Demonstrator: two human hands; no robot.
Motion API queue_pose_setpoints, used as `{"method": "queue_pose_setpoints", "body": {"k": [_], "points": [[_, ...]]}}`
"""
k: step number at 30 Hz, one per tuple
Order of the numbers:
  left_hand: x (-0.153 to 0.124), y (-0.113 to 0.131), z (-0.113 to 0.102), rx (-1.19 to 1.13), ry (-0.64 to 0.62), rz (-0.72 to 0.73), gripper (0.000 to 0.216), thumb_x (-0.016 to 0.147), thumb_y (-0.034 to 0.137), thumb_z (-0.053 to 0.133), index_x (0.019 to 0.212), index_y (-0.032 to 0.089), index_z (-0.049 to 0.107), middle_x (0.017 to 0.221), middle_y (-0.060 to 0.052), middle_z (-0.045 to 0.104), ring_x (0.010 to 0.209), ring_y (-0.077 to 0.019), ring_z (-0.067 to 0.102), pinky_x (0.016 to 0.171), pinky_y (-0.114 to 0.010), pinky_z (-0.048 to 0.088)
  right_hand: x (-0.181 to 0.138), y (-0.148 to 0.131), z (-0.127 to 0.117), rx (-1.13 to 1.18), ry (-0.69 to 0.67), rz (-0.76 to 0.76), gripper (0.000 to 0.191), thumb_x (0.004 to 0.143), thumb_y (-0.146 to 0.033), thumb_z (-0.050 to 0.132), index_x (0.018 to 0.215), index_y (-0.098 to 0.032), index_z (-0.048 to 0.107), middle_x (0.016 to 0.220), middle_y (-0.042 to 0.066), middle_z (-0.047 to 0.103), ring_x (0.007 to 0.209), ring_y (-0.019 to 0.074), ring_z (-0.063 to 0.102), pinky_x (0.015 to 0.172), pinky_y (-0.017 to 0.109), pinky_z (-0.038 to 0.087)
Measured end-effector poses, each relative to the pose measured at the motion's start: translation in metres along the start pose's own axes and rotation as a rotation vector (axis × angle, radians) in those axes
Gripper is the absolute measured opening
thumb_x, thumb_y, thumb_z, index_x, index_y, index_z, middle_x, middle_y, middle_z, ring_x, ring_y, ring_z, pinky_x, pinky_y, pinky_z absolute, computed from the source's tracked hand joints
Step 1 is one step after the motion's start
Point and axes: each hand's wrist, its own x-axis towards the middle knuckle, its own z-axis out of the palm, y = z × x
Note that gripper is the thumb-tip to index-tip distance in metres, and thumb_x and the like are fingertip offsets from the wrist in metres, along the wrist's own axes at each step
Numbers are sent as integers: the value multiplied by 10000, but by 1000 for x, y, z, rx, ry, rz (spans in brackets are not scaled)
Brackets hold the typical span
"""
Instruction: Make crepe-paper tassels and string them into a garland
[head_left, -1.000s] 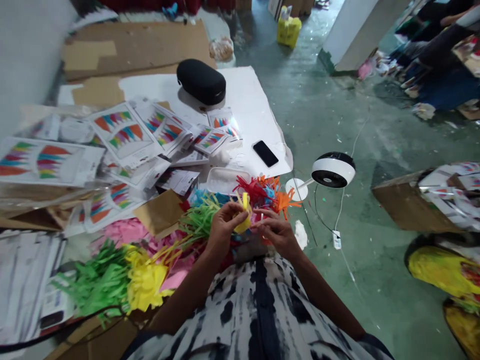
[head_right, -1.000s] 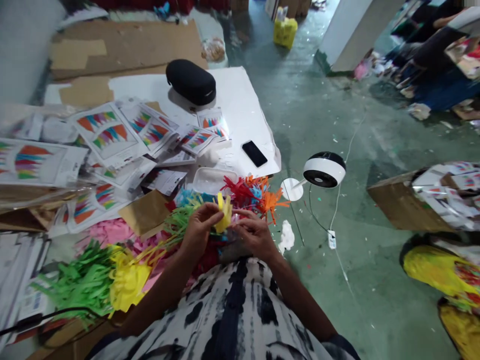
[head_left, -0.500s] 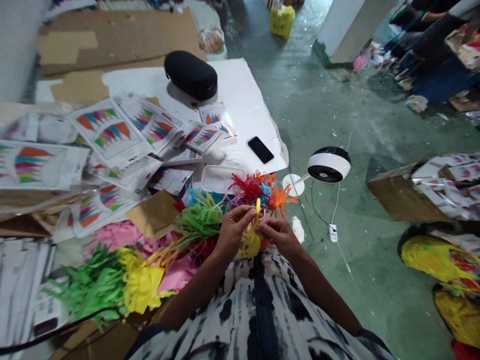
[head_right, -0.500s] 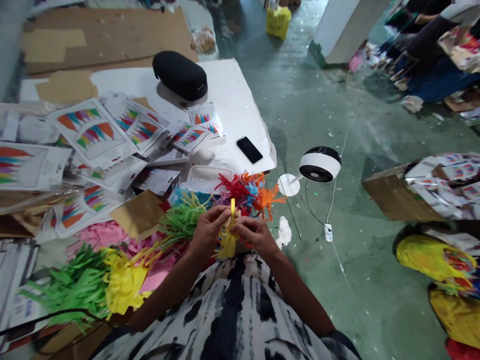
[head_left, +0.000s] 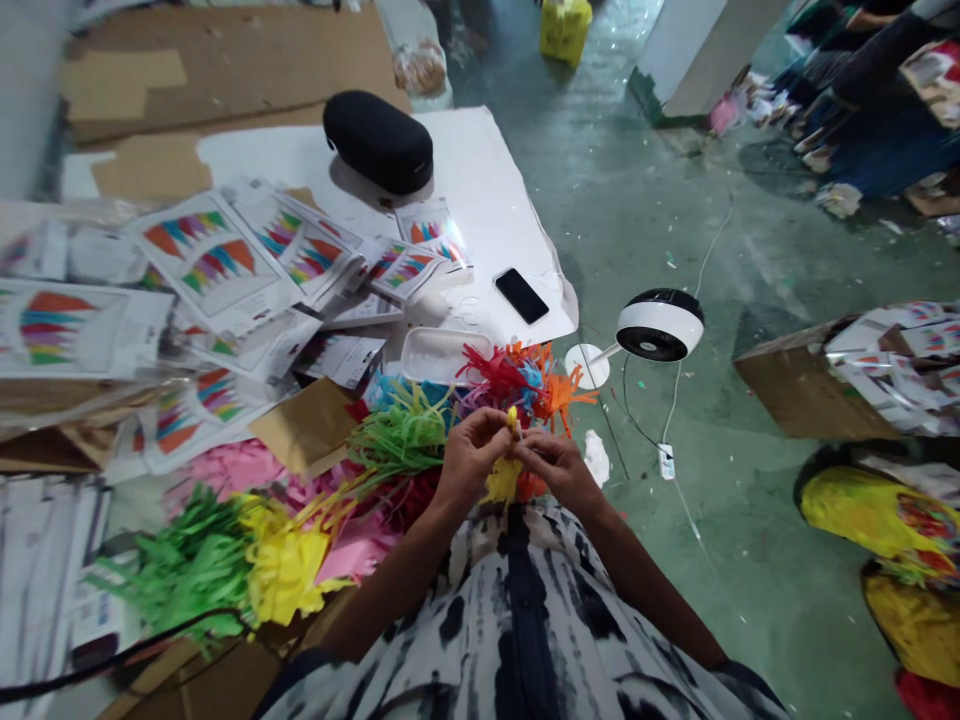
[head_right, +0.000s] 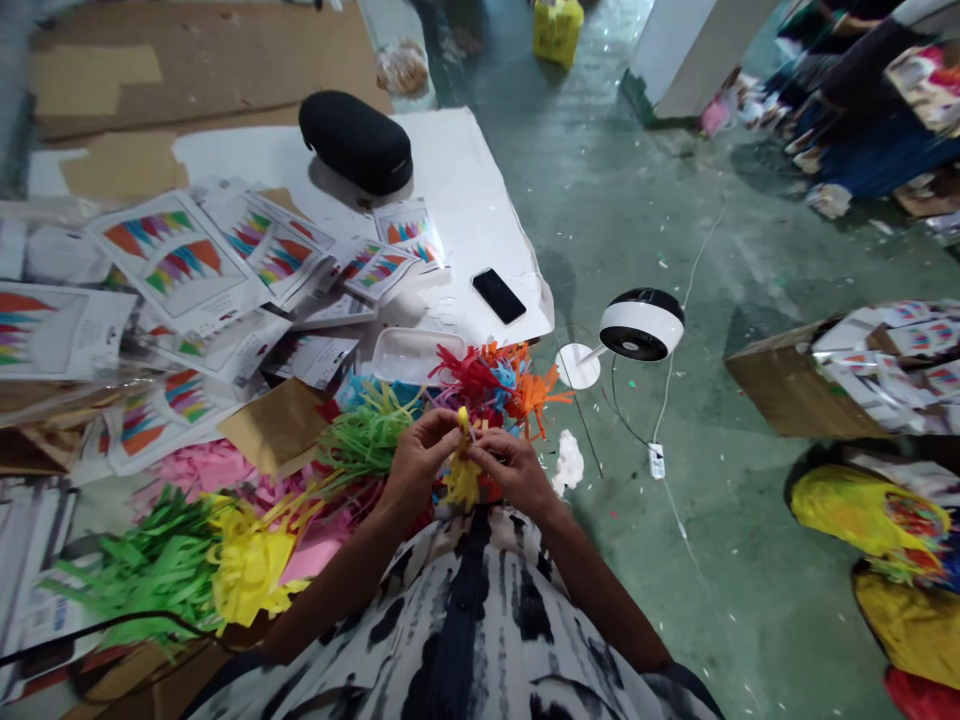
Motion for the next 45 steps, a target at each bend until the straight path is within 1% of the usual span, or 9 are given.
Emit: {"method": "queue_pose_setpoints", "body": {"k": [4,10,23,27,30,33,37,40,45], "points": [[4,-5,-3,179,105,87,188,860,369,703,929,201,654,795,-20,750,710,-186,731,675,-285,562,-4,-11,-3,-260,115,-116,264,1005,-429,640,922,-236,799,1093,80,731,1060,224,677,935,331,491],[6,-7,-1,384,207,195,93,841,287,710,862,202,682,751,16,695,634,-130,645,623,-239,483,-5,-26,2,-415,46,-62,303,1041,-399,577,867,-220,750,821,22,727,763,176,646,741,284,454],[8,-18,-7,466,89,270,92,858,281,708,871,207,655,815,0,686,737,-150,643,710,-259,501,6,-23,-7,-180,-91,152,388,978,-463,598,726,-198,728,668,-2,706,606,142,602,594,252,433],[7,-20,-10,673,29,432,42,873,232,680,900,223,649,874,-26,684,803,-181,640,775,-307,511,9,-17,-9,-200,-41,143,392,955,-454,610,668,-195,670,652,-6,671,618,138,585,602,252,426],[4,-19,-12,804,-95,559,92,906,187,614,974,239,646,956,-49,712,940,-218,664,945,-387,518,8,-14,-10,-224,35,163,268,929,-409,633,759,-204,667,684,-10,679,622,144,590,592,252,417],[0,-17,-14,782,-190,567,152,899,192,627,1035,245,671,1030,-62,740,1029,-244,671,1053,-448,480,5,-13,-9,-204,45,165,154,919,-342,619,843,-215,661,706,-12,690,641,153,608,609,254,428],[0,-16,-12,493,-33,273,145,942,342,658,1014,234,723,981,-47,764,899,-216,703,849,-359,544,2,-17,-8,-310,48,107,179,930,-294,597,776,-218,646,682,-18,646,633,143,550,602,254,382],[4,-16,-9,297,-33,131,204,892,398,745,996,222,760,980,-48,780,898,-216,721,806,-325,548,0,-20,-8,-358,45,83,162,934,-265,586,793,-217,651,689,-21,637,634,139,537,607,259,368],[2,-21,-1,416,28,392,152,947,355,682,891,241,767,893,-45,741,824,-191,680,772,-311,526,-5,-17,-10,-269,-8,105,122,931,-334,633,934,-218,673,716,-15,662,640,149,580,601,258,400]]}}
